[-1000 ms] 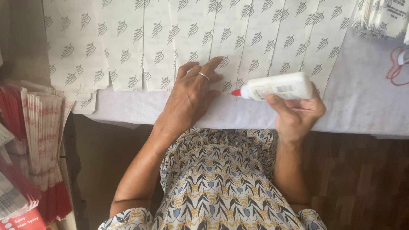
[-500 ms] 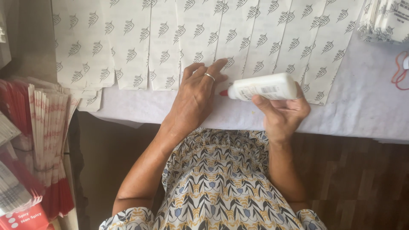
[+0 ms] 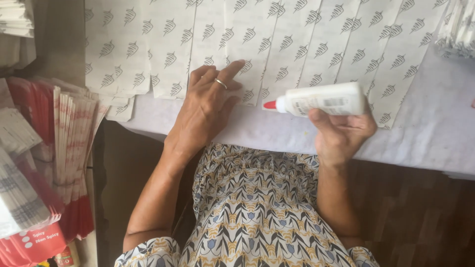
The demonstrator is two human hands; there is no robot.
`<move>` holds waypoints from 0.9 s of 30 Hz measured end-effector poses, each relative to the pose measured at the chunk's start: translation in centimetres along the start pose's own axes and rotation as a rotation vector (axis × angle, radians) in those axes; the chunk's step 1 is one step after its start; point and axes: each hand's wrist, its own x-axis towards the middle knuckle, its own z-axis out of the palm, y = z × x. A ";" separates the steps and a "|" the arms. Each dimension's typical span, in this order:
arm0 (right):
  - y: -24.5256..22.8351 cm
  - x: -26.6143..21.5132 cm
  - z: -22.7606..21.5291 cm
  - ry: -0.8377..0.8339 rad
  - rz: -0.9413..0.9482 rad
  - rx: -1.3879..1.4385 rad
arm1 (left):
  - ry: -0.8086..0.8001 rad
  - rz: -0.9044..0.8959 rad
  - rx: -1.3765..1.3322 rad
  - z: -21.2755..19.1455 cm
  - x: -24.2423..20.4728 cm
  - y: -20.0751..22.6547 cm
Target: The person applies glue from a white bottle to the edge of a stack of patterned paper packs laid out on a table. They press the glued edges together to secure the packs, then gather the stack and smooth it before repeating the gluing and pressing steps on another set of packs.
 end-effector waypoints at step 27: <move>0.6 -0.6 3.0 -0.003 0.044 -0.090 | -0.025 -0.082 -0.117 0.5 -0.9 -1.0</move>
